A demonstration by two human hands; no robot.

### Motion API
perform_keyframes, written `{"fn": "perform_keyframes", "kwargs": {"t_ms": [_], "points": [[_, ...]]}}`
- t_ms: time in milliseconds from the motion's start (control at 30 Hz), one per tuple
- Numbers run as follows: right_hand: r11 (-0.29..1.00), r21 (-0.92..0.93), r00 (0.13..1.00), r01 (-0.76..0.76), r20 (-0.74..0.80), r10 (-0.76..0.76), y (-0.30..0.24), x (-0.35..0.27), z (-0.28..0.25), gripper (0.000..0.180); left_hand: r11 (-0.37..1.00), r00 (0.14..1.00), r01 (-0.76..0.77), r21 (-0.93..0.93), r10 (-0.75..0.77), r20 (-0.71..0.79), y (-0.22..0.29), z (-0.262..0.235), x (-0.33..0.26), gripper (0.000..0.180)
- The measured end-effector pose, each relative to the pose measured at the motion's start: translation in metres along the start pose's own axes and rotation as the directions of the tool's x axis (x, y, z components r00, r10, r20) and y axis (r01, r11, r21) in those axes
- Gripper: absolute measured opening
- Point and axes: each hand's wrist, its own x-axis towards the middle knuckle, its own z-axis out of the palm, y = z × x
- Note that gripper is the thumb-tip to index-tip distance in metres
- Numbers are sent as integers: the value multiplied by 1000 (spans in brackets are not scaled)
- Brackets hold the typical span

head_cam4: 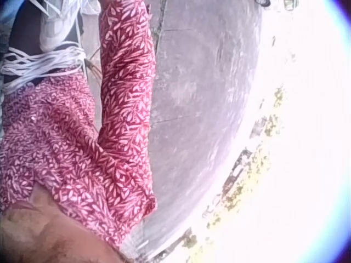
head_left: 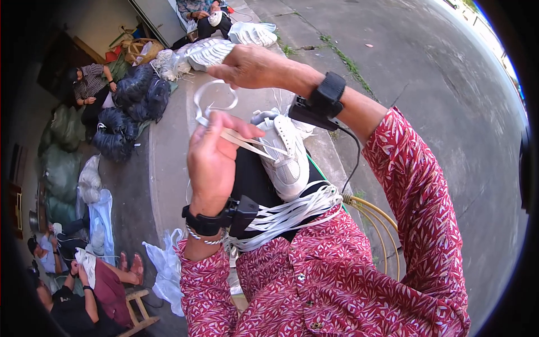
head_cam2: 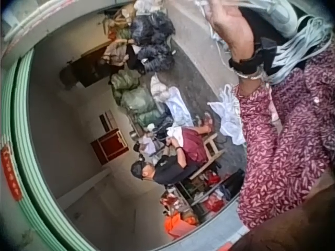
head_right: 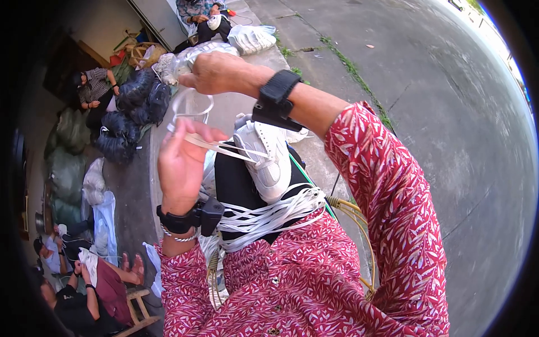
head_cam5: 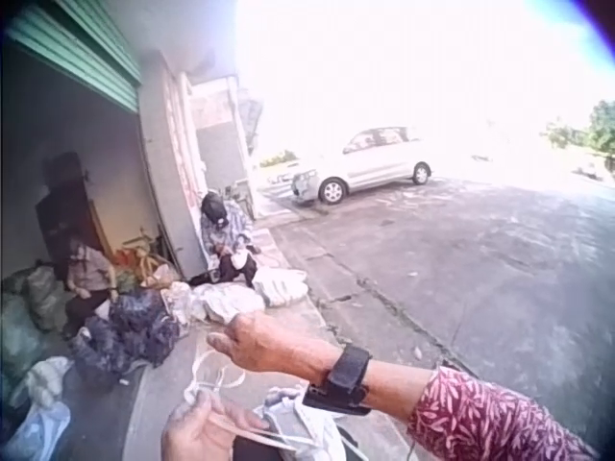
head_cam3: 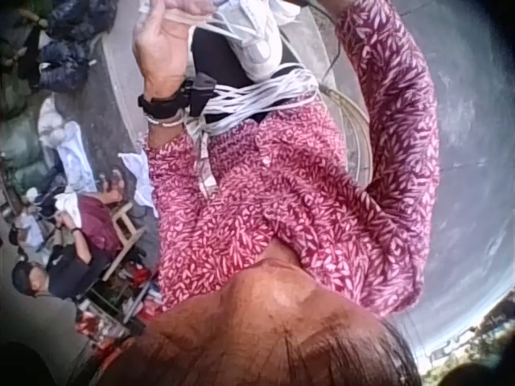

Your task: Lacing and preparing white athletic shoes for manufacturing.

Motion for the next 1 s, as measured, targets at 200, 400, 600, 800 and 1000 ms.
{"fn": "perform_keyframes", "kwargs": {"t_ms": [200,400,600,800,1000], "points": [[952,305,817,-17,553,-163,24,-112,54,14,982,967,-151,-115,122,-221,31,-50,-13,23],[879,476,835,15,478,-273,2,-124,60,13,949,926,-88,-304,-35,-377,22,-84,-10,20],[-25,999,992,-28,31,120,81,-95,-44,8,908,564,-97,-408,-287,-774,-2,-179,-33,23],[-212,965,506,157,106,856,199,-158,-78,11,842,374,-151,-517,-436,-819,-47,-264,-81,27],[-49,981,234,189,4,972,305,-267,-131,11,824,422,-177,-538,-430,-798,-42,-329,-167,26]]}}
